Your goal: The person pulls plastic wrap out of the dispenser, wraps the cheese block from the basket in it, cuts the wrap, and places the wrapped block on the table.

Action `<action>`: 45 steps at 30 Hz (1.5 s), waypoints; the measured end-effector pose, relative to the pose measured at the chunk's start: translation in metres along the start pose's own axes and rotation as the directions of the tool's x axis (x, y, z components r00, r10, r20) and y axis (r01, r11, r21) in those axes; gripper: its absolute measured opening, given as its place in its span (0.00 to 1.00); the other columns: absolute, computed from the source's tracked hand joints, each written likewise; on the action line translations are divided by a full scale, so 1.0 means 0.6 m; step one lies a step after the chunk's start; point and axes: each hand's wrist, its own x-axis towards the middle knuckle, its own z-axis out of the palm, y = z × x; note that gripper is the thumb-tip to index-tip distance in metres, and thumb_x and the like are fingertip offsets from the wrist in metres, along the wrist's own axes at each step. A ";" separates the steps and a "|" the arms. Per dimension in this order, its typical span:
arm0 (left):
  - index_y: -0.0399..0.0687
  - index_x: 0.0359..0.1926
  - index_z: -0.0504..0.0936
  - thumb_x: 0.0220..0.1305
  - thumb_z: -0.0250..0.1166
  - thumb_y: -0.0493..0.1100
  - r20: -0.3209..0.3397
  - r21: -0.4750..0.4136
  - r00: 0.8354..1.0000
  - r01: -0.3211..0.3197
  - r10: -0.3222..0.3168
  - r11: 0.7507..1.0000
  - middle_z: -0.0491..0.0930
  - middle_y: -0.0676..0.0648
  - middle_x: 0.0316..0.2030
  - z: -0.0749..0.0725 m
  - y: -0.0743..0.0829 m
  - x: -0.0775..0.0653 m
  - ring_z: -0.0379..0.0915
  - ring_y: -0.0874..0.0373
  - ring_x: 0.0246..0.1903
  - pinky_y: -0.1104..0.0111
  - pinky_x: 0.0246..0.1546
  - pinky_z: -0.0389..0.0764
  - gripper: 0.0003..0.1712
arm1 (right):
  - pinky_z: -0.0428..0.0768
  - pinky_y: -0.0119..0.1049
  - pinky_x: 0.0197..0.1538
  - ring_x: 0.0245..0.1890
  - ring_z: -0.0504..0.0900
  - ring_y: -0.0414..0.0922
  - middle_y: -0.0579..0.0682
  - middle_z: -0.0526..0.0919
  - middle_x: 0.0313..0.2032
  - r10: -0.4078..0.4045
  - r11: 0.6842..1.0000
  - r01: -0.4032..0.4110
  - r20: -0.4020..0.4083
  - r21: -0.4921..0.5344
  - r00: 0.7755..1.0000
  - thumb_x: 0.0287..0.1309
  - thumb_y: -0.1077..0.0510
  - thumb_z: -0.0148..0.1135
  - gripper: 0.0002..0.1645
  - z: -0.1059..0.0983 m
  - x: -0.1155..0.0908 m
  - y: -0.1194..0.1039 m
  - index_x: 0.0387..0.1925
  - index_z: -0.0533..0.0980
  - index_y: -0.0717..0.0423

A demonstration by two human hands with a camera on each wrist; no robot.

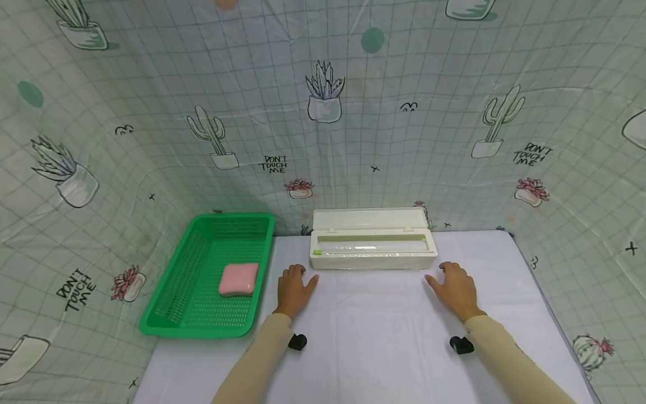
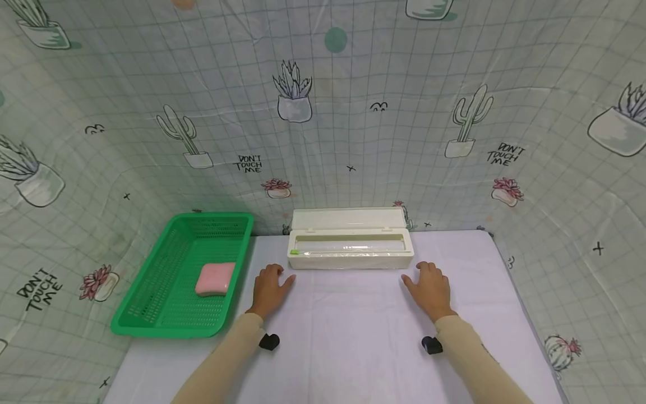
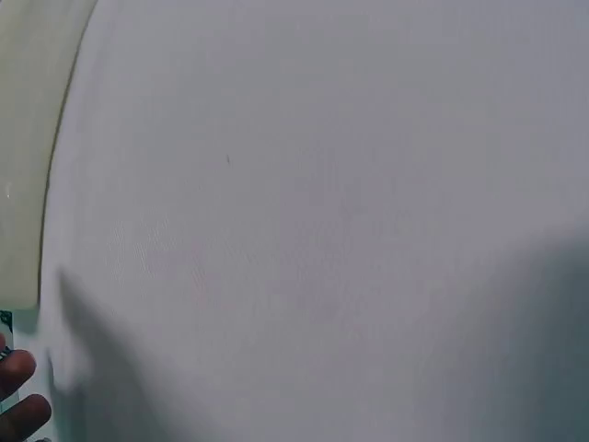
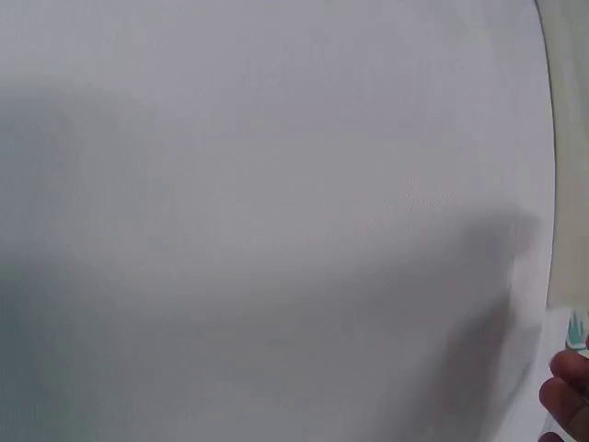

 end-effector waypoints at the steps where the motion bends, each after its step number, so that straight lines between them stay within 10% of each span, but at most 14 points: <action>1: 0.36 0.53 0.79 0.72 0.70 0.52 0.005 -0.038 1.000 0.021 -0.021 0.999 0.80 0.40 0.45 0.002 0.004 -0.001 0.75 0.44 0.47 0.50 0.52 0.75 0.24 | 0.80 0.64 0.50 0.49 0.82 0.70 0.75 0.81 0.51 0.007 1.000 -0.007 0.010 0.030 1.000 0.68 0.48 0.68 0.34 0.001 0.000 -0.005 0.57 0.75 0.77; 4: 0.34 0.55 0.80 0.73 0.68 0.49 0.034 -0.204 0.997 0.080 -0.074 0.976 0.82 0.39 0.47 0.008 0.015 -0.002 0.77 0.42 0.50 0.49 0.54 0.77 0.22 | 0.79 0.64 0.54 0.53 0.82 0.69 0.74 0.81 0.54 0.044 0.989 -0.051 0.053 0.140 0.998 0.71 0.49 0.66 0.34 0.004 -0.001 -0.021 0.60 0.73 0.77; 14: 0.28 0.64 0.76 0.78 0.61 0.41 0.156 -0.591 0.984 0.162 -0.085 0.790 0.81 0.31 0.59 0.017 0.029 0.009 0.76 0.36 0.62 0.46 0.66 0.75 0.23 | 0.79 0.56 0.64 0.64 0.77 0.66 0.71 0.77 0.63 0.206 0.847 -0.254 0.153 0.466 0.967 0.77 0.51 0.60 0.30 0.009 0.009 -0.065 0.66 0.70 0.72; 21: 0.27 0.61 0.78 0.77 0.62 0.39 0.177 -0.667 0.978 0.202 -0.110 0.717 0.81 0.31 0.58 0.025 0.039 0.017 0.77 0.38 0.61 0.50 0.64 0.77 0.20 | 0.79 0.28 0.43 0.50 0.81 0.49 0.64 0.82 0.54 0.280 0.755 -0.333 0.181 0.566 0.943 0.76 0.53 0.61 0.23 0.009 0.016 -0.074 0.58 0.76 0.70; 31: 0.33 0.52 0.80 0.76 0.63 0.40 0.247 -0.684 0.939 0.343 -0.239 0.643 0.83 0.40 0.48 0.021 0.063 0.022 0.77 0.56 0.46 0.63 0.50 0.79 0.13 | 0.82 0.28 0.46 0.38 0.83 0.29 0.48 0.91 0.44 0.249 0.592 -0.390 0.300 0.706 0.921 0.77 0.60 0.59 0.12 0.001 0.011 -0.079 0.51 0.73 0.67; 39: 0.39 0.54 0.71 0.76 0.64 0.38 0.265 -0.799 0.935 0.349 -0.234 0.490 0.89 0.39 0.47 0.020 0.065 0.021 0.83 0.63 0.37 0.60 0.50 0.79 0.14 | 0.82 0.28 0.49 0.44 0.84 0.36 0.47 0.90 0.46 0.237 0.587 -0.414 0.341 0.696 0.910 0.77 0.60 0.57 0.20 -0.005 0.005 -0.077 0.61 0.71 0.70; 45: 0.30 0.60 0.76 0.77 0.63 0.38 0.286 -0.772 0.928 0.370 -0.238 0.516 0.89 0.40 0.45 0.015 0.067 0.017 0.84 0.59 0.39 0.62 0.49 0.82 0.19 | 0.80 0.25 0.51 0.56 0.81 0.47 0.58 0.84 0.59 0.235 0.612 -0.440 0.381 0.657 0.894 0.81 0.56 0.53 0.26 -0.011 0.002 -0.071 0.69 0.72 0.70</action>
